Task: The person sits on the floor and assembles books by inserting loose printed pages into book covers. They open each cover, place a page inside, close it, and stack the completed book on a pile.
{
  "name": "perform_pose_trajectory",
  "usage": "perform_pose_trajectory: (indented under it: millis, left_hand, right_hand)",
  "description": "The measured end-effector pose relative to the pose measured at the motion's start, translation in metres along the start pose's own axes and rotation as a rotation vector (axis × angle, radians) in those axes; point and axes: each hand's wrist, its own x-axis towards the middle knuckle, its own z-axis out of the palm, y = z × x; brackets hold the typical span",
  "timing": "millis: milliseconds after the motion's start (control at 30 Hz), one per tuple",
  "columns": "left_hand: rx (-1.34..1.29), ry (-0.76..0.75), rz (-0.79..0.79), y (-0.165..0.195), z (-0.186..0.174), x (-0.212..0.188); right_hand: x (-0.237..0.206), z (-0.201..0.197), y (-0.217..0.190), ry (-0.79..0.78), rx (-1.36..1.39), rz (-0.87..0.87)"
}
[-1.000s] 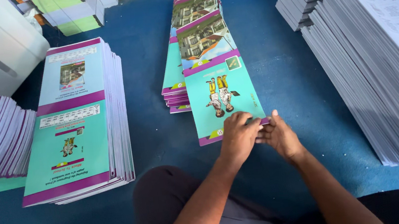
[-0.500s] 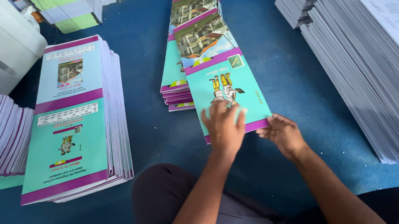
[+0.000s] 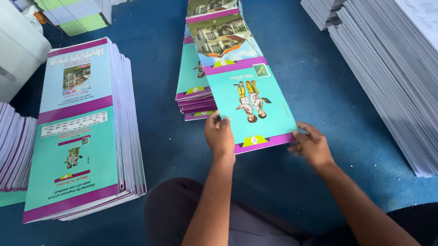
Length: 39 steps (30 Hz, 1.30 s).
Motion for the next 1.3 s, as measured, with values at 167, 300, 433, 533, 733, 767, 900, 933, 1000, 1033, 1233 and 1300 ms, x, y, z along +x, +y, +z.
perform_pose_trajectory:
  millis: [167,300,433,533,733,767,900,933,1000,1033,1233,1300]
  left_hand:
    - [-0.09,-0.165,0.129,0.013,0.005,-0.005]
    - [-0.142,-0.316,0.159,0.017,0.01,-0.018]
    - [-0.176,-0.459,0.183,0.018,0.019,-0.031]
    - [-0.118,-0.528,0.151,0.021,0.025,-0.043]
    - [0.017,-0.691,0.059,0.03,0.033,-0.063]
    - [0.025,-0.697,0.055,0.031,0.033,-0.064]
    - [0.05,-0.717,0.028,0.031,0.035,-0.066]
    - [0.055,-0.719,0.02,0.031,0.036,-0.066]
    - [0.04,-0.725,0.026,0.031,0.037,-0.065]
    - [0.032,-0.73,0.029,0.03,0.038,-0.065]
    - [0.035,-0.728,-0.01,0.034,0.038,-0.066]
    - [0.02,-0.731,-0.014,0.034,0.037,-0.067]
  right_hand:
    - [0.003,0.0,0.017,0.14,-0.4,-0.399]
    - [-0.005,0.004,0.011,0.063,-0.38,-0.398]
    - [-0.016,0.011,-0.006,-0.076,-0.244,-0.404]
    - [-0.023,0.015,-0.019,-0.171,-0.058,-0.364]
    - [-0.039,0.011,-0.047,-0.257,0.104,-0.356]
    - [-0.041,0.01,-0.052,-0.267,0.149,-0.355]
    - [-0.052,0.002,-0.071,-0.26,0.096,-0.321]
    - [-0.055,0.001,-0.075,-0.253,0.063,-0.312]
    - [-0.059,0.001,-0.082,-0.249,0.034,-0.3]
    - [-0.06,0.001,-0.084,-0.252,0.039,-0.298]
    - [-0.061,-0.003,-0.087,-0.281,0.141,-0.218]
    - [-0.059,-0.004,-0.086,-0.305,0.211,-0.181]
